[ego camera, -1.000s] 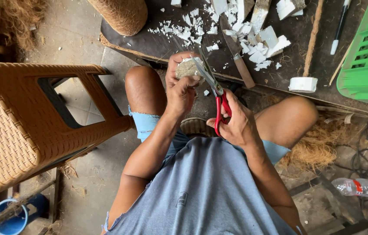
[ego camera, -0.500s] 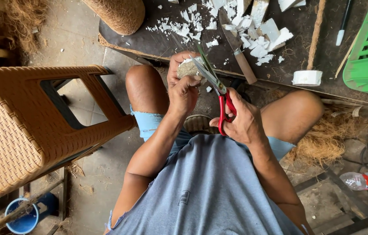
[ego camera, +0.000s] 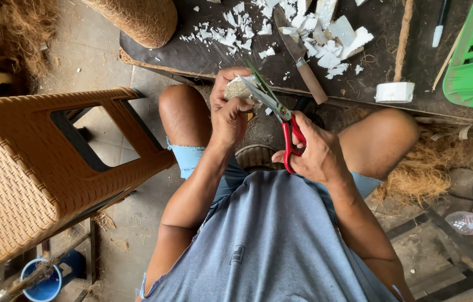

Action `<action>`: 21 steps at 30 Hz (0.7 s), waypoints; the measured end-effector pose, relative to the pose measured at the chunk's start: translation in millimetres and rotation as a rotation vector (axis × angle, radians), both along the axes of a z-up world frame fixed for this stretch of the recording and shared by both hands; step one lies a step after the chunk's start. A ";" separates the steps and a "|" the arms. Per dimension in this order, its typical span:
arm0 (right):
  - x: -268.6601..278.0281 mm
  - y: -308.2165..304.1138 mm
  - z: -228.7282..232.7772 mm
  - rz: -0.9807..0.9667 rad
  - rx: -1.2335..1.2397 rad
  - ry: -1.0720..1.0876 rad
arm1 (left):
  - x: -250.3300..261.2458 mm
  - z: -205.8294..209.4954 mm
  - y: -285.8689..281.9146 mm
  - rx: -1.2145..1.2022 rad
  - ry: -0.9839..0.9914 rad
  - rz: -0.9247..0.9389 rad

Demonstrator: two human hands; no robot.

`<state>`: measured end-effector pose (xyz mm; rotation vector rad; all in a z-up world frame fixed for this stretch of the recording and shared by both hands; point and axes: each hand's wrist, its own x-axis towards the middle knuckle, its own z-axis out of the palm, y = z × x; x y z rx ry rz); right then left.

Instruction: Trimming styrofoam with a knife and scissors to fit it into the opening of a coconut shell.

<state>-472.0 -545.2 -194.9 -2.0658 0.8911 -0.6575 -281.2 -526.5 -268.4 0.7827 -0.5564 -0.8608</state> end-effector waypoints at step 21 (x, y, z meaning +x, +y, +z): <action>-7.5 -1.9 1.7 0.004 -0.005 0.031 | 3.8 16.9 1.4 0.050 -0.049 -0.108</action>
